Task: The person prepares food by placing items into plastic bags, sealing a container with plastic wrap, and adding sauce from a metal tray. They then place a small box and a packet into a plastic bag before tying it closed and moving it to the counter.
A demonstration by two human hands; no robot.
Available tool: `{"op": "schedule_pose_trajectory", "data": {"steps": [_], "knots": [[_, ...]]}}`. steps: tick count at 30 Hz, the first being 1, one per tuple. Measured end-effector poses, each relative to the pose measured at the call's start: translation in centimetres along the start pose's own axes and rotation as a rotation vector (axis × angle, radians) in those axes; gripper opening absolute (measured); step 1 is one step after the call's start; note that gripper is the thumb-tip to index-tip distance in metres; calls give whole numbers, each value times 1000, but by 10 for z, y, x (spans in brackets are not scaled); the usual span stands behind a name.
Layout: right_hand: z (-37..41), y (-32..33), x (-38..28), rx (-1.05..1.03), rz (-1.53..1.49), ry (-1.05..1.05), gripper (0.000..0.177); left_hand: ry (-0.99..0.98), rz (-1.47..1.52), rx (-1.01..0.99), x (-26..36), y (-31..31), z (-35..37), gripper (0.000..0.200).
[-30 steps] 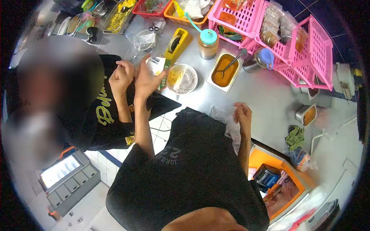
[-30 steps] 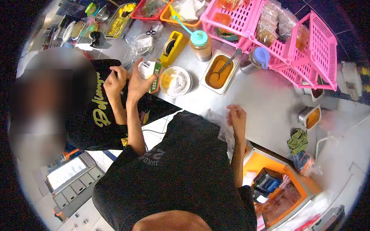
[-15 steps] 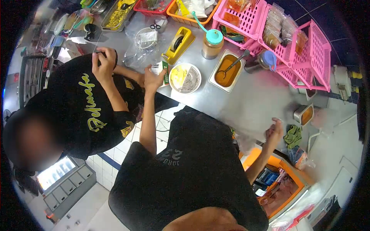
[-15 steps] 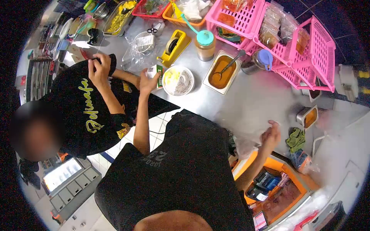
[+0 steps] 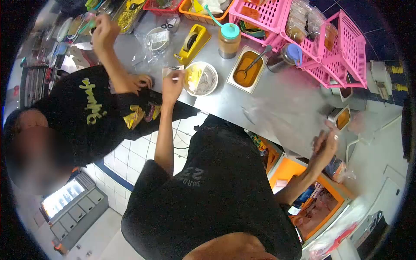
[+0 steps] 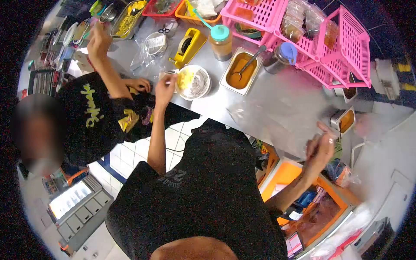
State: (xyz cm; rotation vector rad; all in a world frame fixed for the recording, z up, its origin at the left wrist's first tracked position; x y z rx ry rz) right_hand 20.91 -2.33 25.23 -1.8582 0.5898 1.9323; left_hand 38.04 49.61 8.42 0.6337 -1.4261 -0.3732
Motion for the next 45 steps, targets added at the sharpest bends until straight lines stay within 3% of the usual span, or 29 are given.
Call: {"op": "schedule_pose_trajectory", "data": {"steps": [3, 8, 10, 12, 13, 15, 17, 19, 21, 22, 23, 26, 27, 29, 30, 32, 35, 37, 39, 43, 45], "knots": [[12, -28, 17, -150, 93, -29, 36, -58, -91, 14, 6, -16, 4, 36], [34, -68, 1, -390, 250, 140, 30, -74, -16, 10, -12, -23, 10, 36], [41, -62, 12, -377, 127, 63, 29, -107, -22, 10, -42, -32, 12, 36], [48, -55, 23, -360, 11, -22, 28, -440, -36, 307, -78, -23, 28, 39], [51, -48, 26, -359, -3, -23, 28, -448, -48, 307, -61, -14, 44, 39], [57, -7, 41, -205, 19, -68, 26, -451, -345, -11, 21, -29, 96, 40], [59, 19, 52, -153, -158, -112, 25, -143, -146, -95, 39, -48, 108, 29], [62, 57, 48, -22, -271, -64, 26, -29, 39, -110, 54, -77, 134, 22], [67, 67, 43, 1, -277, -53, 27, -129, 26, -44, 43, -112, 145, 23], [70, 73, 39, 13, -272, -40, 28, 30, 107, -115, 16, -138, 146, 24], [75, 75, 36, 30, -266, -50, 28, -105, 162, -33, 13, -143, 144, 30], [78, 73, 31, 19, -137, -61, 30, 257, 128, 169, -33, -120, 131, 49], [79, 76, 31, 29, -133, -60, 30, 540, 228, 121, -41, -113, 136, 47], [82, 77, 33, 18, -119, -76, 29, 735, 658, 262, -80, -126, 128, 45], [82, 78, 33, 21, -73, -71, 29, 738, 659, 251, -97, -134, 119, 45], [82, 77, 33, 22, -48, -89, 29, 529, 831, 174, -109, -155, 90, 46], [77, 73, 26, -13, -7, -97, 29, 639, 866, 65, -119, -178, 72, 58], [74, 68, 23, -49, 22, -113, 29, 635, 894, 164, -79, -169, 83, 52], [70, 68, 22, -35, 63, -87, 28, 496, 963, 234, -44, -151, 97, 43], [65, 68, 18, -31, 174, -115, 26, 310, 962, 119, -14, -127, 128, 23], [65, 57, 10, -130, 182, -70, 26, 265, 996, 30, 28, -109, 154, 14]]}}
Point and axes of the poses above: each hand's wrist, its own z-axis away from the middle knuckle, its own y-axis out of the back of the hand, x = y × z, the point moved 10 cm from there along -z, towards the middle knuckle
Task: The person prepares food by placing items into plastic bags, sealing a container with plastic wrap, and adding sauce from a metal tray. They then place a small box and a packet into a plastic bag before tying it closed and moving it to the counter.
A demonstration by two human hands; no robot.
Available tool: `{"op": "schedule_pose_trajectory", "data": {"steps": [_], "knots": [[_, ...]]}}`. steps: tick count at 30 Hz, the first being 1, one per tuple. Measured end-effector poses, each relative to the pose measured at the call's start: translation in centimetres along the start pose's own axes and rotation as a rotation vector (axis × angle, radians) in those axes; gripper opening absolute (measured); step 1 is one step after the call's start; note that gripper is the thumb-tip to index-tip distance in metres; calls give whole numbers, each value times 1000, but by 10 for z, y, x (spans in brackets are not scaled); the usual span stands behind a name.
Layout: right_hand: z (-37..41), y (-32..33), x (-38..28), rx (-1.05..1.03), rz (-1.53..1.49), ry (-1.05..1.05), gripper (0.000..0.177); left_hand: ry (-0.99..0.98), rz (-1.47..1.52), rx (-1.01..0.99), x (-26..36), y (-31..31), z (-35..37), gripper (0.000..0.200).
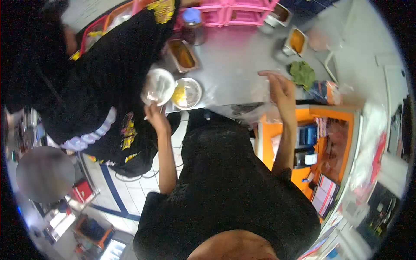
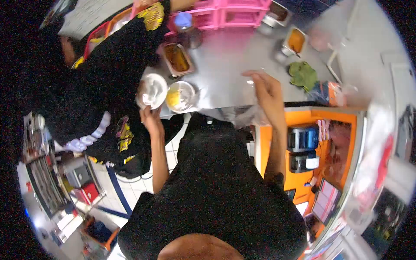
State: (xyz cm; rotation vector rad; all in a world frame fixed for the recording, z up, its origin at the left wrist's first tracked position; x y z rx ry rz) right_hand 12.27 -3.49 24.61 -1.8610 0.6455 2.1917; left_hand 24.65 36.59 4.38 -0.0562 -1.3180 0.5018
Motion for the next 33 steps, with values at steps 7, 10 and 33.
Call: {"op": "schedule_pose_trajectory", "data": {"steps": [7, 10, 33], "knots": [[-13, -24, 2, -132, -97, 27, 24, -23, -82, -92, 14, -29, 58, 12], [-16, -30, 4, -151, -73, 17, 23, -12, -83, -118, 12, -37, 65, 13], [-155, -24, 79, 360, 185, 144, 18, -543, -1337, -146, 21, -206, -63, 89]]}}
Point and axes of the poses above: each hand's wrist, its own z-axis away from the middle knuckle, its own y-axis out of the back of the hand, x = y × z, the point moved 10 cm from there along -z, towards the middle knuckle
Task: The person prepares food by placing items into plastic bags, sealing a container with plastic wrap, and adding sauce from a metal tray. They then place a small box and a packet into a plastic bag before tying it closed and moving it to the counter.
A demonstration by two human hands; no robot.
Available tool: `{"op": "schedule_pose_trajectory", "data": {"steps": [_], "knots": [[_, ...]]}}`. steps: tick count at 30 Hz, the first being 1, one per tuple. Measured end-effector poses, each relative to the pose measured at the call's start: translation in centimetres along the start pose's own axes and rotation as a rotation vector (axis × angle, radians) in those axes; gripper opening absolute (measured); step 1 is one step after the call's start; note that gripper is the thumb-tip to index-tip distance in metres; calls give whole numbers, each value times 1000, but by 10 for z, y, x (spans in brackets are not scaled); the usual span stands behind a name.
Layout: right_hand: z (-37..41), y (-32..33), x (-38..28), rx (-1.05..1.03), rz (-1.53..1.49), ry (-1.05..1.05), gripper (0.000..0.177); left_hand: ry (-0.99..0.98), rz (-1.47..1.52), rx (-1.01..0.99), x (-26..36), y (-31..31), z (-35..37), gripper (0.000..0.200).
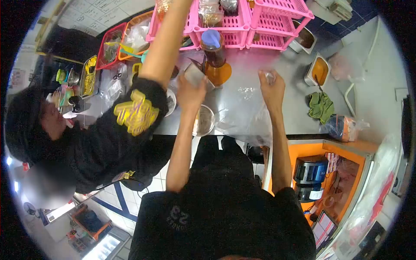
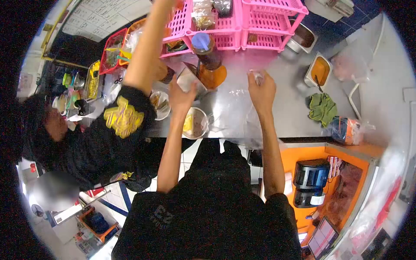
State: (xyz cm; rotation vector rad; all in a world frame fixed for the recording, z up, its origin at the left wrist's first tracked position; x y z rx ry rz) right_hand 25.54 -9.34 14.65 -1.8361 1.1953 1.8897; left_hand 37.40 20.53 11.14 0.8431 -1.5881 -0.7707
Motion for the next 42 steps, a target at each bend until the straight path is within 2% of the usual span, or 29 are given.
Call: {"op": "schedule_pose_trajectory", "data": {"steps": [1, 2, 3, 5, 6, 8, 9, 11, 14, 17, 22, 25, 26, 30, 33, 35, 39, 42], "knots": [[-1, -9, -8, -23, -4, 76, 16, 71, -50, -132, -3, -25, -11, 92], [-4, -16, -17, -43, -9, 158, 15, 72, -80, -143, -4, -39, -16, 89], [-4, -17, -17, -42, -11, 156, 15, 70, -83, -143, -1, -38, -22, 89], [4, -21, -6, -77, -101, 33, 13, 183, 53, -327, -7, -55, -26, 85], [8, -19, -6, -80, -101, 25, 13, 187, 48, -333, -6, -55, -27, 85], [12, -21, 10, -133, -70, -160, 11, 236, 13, -327, -5, -61, -27, 82], [14, -23, 14, -136, -69, -165, 11, 239, 11, -331, -7, -69, -25, 82], [16, -27, 13, -85, -60, -27, 10, 149, -65, -180, -7, -72, -28, 79], [19, -30, 14, -40, -152, 31, 8, 194, -53, -189, -12, -67, -36, 69], [21, -21, 8, -64, -178, -76, 8, 186, -22, -188, -16, -51, -39, 66], [23, -13, 12, -65, -189, -84, 9, 124, 128, -89, -35, -20, -29, 56], [27, -7, 14, -83, -225, -114, 10, 168, 252, -64, -81, -24, -22, 52], [29, -8, 17, -116, -211, -160, 11, 202, 281, -122, -91, -29, -19, 53], [31, -10, 15, -147, -236, -180, 16, 134, 359, -99, -88, -27, -16, 55], [29, -21, 16, -209, -180, -189, 16, 171, 429, -91, -99, -34, -13, 54], [27, -26, 3, -194, -203, -78, 14, 173, 412, -83, -96, -30, -10, 54], [26, -42, -3, -241, -139, -35, 17, 117, 353, -75, -89, -21, -13, 56], [19, -59, 3, -267, -123, -48, 19, 178, 238, -145, -89, -18, -13, 57]]}}
Point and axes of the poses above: each hand's wrist, its own z-axis away from the middle knuckle, its own y-axis out of the back of the hand, x = y × z, the point moved 10 cm from there along -z, towards the middle knuckle
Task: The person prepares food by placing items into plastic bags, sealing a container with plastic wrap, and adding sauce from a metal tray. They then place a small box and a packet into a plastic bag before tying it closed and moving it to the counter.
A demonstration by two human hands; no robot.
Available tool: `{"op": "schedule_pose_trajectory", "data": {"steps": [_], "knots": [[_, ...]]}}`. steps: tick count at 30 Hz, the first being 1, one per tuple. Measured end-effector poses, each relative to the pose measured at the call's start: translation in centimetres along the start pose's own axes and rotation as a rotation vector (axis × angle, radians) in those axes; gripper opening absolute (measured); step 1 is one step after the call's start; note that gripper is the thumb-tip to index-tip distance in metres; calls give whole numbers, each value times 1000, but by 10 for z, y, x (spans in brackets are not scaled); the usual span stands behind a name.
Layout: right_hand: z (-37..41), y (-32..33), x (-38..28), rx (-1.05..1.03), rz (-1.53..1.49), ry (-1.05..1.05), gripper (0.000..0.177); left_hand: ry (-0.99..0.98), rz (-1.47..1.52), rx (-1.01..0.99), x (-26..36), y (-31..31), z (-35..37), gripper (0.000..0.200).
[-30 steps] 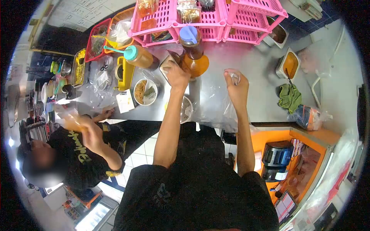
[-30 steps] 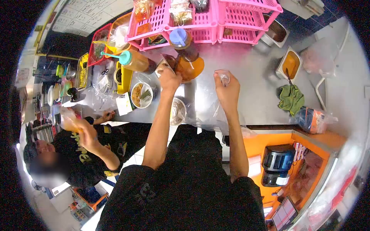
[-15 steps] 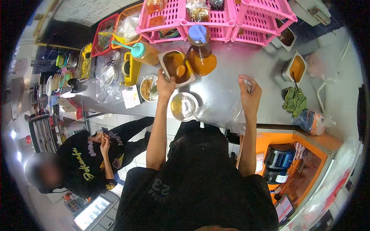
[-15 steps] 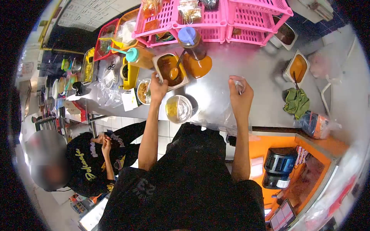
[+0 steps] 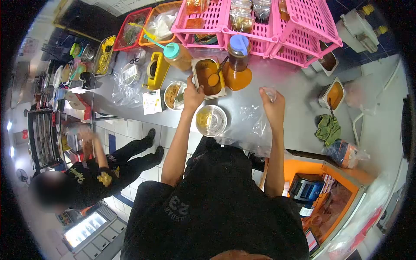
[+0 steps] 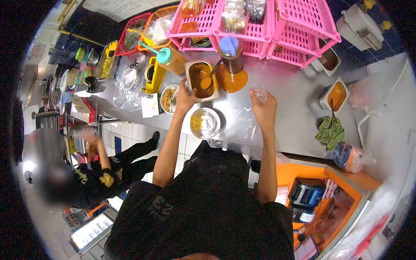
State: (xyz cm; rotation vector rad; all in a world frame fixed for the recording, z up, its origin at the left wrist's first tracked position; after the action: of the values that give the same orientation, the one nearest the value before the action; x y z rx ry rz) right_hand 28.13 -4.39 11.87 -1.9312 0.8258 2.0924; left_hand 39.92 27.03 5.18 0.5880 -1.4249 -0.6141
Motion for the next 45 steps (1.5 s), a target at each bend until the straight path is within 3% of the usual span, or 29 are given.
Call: {"op": "schedule_pose_trajectory", "data": {"steps": [3, 5, 7, 10, 14, 16, 17, 19, 26, 29, 33, 35, 45], "knots": [[-20, -14, 12, -3, 65, -14, 19, -101, 139, 3, -16, -5, -7, 59], [-33, -28, 13, -3, -1, 96, 18, 72, 7, -90, -20, -6, -5, 61], [-39, -43, 17, -32, 63, 49, 19, 35, -115, -4, 21, 21, 5, 58], [-38, -61, 27, -88, 75, -32, 21, -293, -302, 283, 94, 59, 4, 37], [-30, -67, 38, -102, 15, -55, 22, -516, -284, 14, 145, 4, -60, 26], [-23, -63, 41, -97, -17, -87, 21, -488, -632, -185, 131, -56, -101, 39], [-18, -58, 43, -88, -51, -124, 21, -488, -625, -183, 137, -66, -116, 39], [-11, -47, 37, -64, -17, -84, 21, -286, -848, -648, 107, -115, -131, 49], [14, -22, 16, -8, -139, -68, 19, -371, -632, -876, 73, -161, -167, 59], [21, -19, 23, 0, -156, -151, 17, -337, -651, -842, 81, -137, -161, 65], [23, -16, 22, 11, -148, -108, 23, -366, -633, -808, 71, -147, -173, 70], [30, -15, 29, -12, -144, -328, 18, -352, -636, -771, 64, -151, -180, 72], [25, -15, 23, -11, -177, -265, 21, -284, -680, -649, 103, -102, -145, 57]]}}
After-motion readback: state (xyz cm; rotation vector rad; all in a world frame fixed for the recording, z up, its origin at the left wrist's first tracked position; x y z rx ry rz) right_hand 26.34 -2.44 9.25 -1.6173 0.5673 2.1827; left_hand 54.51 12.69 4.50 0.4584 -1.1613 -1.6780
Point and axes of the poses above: each hand's wrist, its own z-axis away from the middle knuckle, its own y-axis out of the back of the hand, x = y × z, the point moved 10 cm from there along -z, towards the middle knuckle
